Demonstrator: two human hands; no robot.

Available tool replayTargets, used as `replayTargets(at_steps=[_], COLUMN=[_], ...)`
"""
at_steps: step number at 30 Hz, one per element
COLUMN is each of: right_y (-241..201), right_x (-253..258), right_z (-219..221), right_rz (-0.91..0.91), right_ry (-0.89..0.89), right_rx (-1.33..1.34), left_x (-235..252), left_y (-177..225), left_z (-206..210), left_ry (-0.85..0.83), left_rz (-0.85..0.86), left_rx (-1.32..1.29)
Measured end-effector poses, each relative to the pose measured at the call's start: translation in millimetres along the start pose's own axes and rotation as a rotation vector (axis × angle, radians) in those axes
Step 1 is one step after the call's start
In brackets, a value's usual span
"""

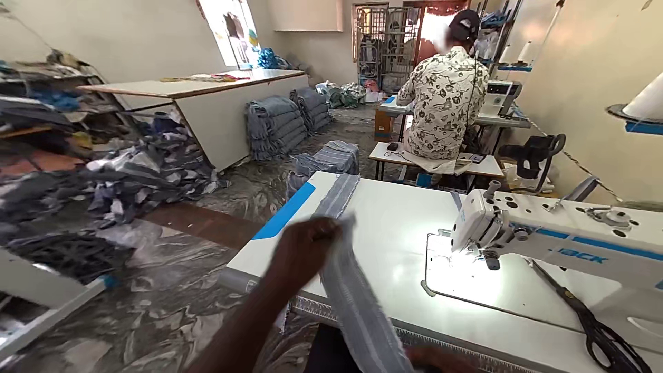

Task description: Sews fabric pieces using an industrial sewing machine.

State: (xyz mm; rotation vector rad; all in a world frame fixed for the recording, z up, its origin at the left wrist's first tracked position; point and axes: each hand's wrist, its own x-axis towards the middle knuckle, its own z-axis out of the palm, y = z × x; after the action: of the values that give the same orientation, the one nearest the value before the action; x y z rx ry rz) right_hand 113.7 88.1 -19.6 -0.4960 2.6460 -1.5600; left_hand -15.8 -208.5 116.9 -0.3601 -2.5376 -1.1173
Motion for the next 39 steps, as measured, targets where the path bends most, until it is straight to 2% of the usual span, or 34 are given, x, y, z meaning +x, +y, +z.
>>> replayTargets(at_steps=[2, 4, 7, 11, 14, 20, 25, 28, 33, 37, 39], right_y=[-8.7, -18.1, -40.0, -53.7, -60.9, -58.2, -48.8, -39.7, -53.9, -54.2, -53.7], right_x=[15.5, 26.6, 32.1, 29.4, 31.3, 32.8, 24.2, 24.1, 26.0, 25.3, 24.9], right_z=[-8.0, -14.1, -21.5, -39.0, -46.5, -52.4, -57.3, -60.6, -61.7, -58.5, -58.5], right_rz=[-0.112, -0.182, -0.178, -0.145, -0.180, -0.258, -0.376, -0.419, -0.229, -0.240, -0.243], right_ry=[0.163, 0.219, 0.251, 0.320, 0.372, 0.408, 0.314, 0.234, 0.331, 0.385, 0.401], right_rx=[0.060, 0.228, 0.415, 0.476, 0.387, 0.300, 0.345, 0.447, 0.170, 0.115, 0.116], left_x=[-26.9, -47.7, -54.5, -62.0, -67.0, -68.0, -71.3, -73.1, -77.8, -77.4, -78.2], left_y=[15.4, 31.5, 49.7, 51.5, 54.5, 52.6, 48.0, 55.3, 67.4, 61.0, 56.8], left_z=[29.6, 57.6, 78.0, 82.4, 84.6, 83.4, 84.4, 89.2, 94.7, 96.6, 101.0], left_ry=[-0.317, -0.453, -0.362, -0.348, -0.387, -0.306, -0.381, -0.305, -0.284, -0.410, -0.383], left_rz=[0.104, 0.138, 0.041, -0.046, -0.030, 0.091, 0.088, 0.139, 0.212, 0.139, 0.108], left_rx=[-0.319, -0.579, -0.772, -0.818, -0.825, -0.761, -0.974, -0.915, -0.776, -0.786, -0.800])
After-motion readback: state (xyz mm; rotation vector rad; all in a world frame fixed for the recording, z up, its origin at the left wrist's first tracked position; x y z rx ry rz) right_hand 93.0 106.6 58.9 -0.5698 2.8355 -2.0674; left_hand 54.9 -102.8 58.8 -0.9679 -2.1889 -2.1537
